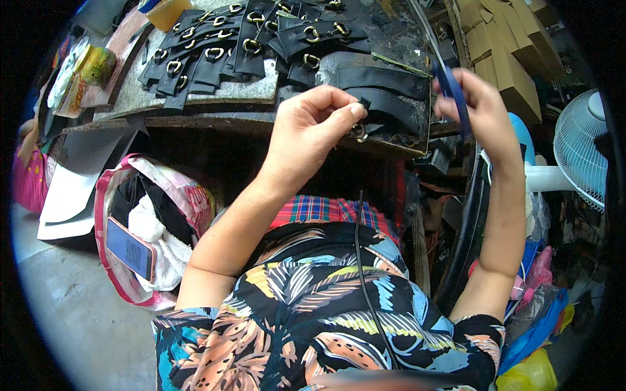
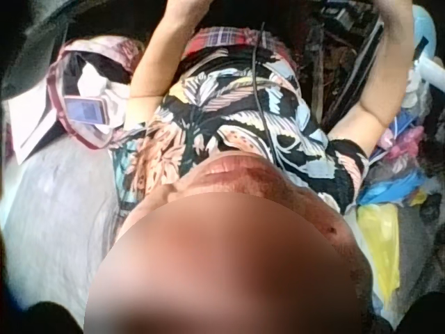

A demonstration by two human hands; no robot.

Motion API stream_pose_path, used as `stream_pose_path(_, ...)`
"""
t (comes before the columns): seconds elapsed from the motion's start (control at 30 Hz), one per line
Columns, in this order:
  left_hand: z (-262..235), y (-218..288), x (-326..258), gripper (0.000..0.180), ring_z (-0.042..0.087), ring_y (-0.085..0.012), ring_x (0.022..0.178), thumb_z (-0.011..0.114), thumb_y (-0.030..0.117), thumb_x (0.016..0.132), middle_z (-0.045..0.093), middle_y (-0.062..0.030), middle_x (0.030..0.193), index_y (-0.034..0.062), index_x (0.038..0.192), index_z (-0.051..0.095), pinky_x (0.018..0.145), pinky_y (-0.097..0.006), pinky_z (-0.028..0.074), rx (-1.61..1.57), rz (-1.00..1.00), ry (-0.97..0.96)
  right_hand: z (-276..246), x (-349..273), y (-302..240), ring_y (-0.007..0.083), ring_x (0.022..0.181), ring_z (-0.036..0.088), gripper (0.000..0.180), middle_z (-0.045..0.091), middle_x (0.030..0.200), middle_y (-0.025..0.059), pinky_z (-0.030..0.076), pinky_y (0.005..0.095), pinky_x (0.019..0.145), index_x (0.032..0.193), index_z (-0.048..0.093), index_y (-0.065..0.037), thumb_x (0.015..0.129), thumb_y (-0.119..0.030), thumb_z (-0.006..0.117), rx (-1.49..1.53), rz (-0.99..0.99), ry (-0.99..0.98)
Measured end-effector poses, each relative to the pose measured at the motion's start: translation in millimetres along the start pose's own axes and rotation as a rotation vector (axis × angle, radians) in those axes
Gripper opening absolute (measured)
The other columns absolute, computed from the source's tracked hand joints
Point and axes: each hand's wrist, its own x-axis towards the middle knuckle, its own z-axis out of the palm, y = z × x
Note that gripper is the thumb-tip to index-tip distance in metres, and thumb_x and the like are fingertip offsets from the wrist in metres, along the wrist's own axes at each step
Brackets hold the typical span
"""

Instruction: The person cuts short black leather straps with scissors, then attaches brass D-rings to each strap by hand. They repeatedly pick up a strap, thread a D-ring through a pre-punched hole, and place the finished strap on the workbench.

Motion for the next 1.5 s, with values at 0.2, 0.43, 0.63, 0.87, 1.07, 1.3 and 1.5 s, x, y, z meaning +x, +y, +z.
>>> stream_pose_path(0.2,-8,9,4,0.015,0.056,-0.0020,0.068,0.074,0.014,0.094,0.068,0.0014,0.077,-0.0004,0.095,0.075,0.058,-0.020,0.043,0.270,0.120,0.035,55,-86,-17,0.0076,0.066,0.055,0.042,0.057,0.076,0.0001,0.043,0.0253,0.060,0.100,0.064,0.000,0.072,-0.021,0.086,-0.269,0.158,-0.039)
stream_pose_path(0.43,-5,16,-6,0.013,0.050,-0.0048,0.065,0.074,0.011,0.091,0.064,-0.0002,0.078,-0.0022,0.090,0.073,0.058,-0.023,0.042,0.433,0.230,0.013,73,-106,-20,0.0267,0.060,0.065,0.043,0.065,0.070,0.0084,0.047,0.0370,0.056,0.091,0.068,-0.006,0.071,-0.036,0.091,-0.535,-0.007,0.085)
stream_pose_path(0.63,-6,24,-9,0.006,0.057,-0.0046,0.072,0.071,0.001,0.091,0.065,-0.0002,0.083,-0.0039,0.088,0.069,0.065,-0.021,0.046,0.540,0.250,-0.015,75,-109,-19,0.0240,0.062,0.066,0.048,0.068,0.076,0.0104,0.048,0.0333,0.058,0.095,0.069,-0.001,0.075,-0.041,0.088,-0.610,-0.083,0.091)
stream_pose_path(0.87,-7,31,-13,0.005,0.058,-0.0057,0.073,0.070,0.000,0.088,0.066,-0.0015,0.084,-0.0047,0.086,0.069,0.065,-0.021,0.046,0.553,0.255,-0.062,75,-112,-19,0.0305,0.064,0.065,0.042,0.067,0.072,0.0105,0.048,0.0400,0.058,0.094,0.069,-0.005,0.073,-0.036,0.089,-0.623,-0.124,0.115)
stream_pose_path(1.07,-5,32,-13,0.006,0.057,-0.0053,0.071,0.070,0.001,0.089,0.066,-0.0007,0.084,-0.0040,0.088,0.069,0.062,-0.021,0.044,0.544,0.266,-0.079,79,-117,-7,0.0307,0.062,0.065,0.038,0.065,0.071,0.0116,0.049,0.0396,0.058,0.094,0.067,-0.003,0.079,-0.033,0.086,-0.509,-0.149,0.075)
stream_pose_path(1.3,0,35,-13,0.011,0.060,-0.0066,0.063,0.079,0.008,0.090,0.069,-0.0026,0.082,-0.0007,0.092,0.071,0.057,-0.019,0.047,-0.057,-0.037,-0.129,91,-110,15,0.0065,0.065,0.059,0.027,0.070,0.087,0.0060,0.048,0.0230,0.059,0.105,0.060,-0.004,0.092,-0.019,0.078,0.408,0.225,0.138)
stream_pose_path(1.5,13,30,-13,0.037,0.069,-0.0151,0.064,0.073,0.001,0.093,0.068,-0.0086,0.090,-0.0016,0.125,0.055,0.053,-0.027,0.058,-0.385,-0.035,-0.187,113,-85,13,0.0084,0.080,0.060,0.044,0.074,0.118,0.0159,0.052,0.0247,0.078,0.119,0.054,-0.007,0.086,-0.013,0.082,0.512,0.006,0.265)
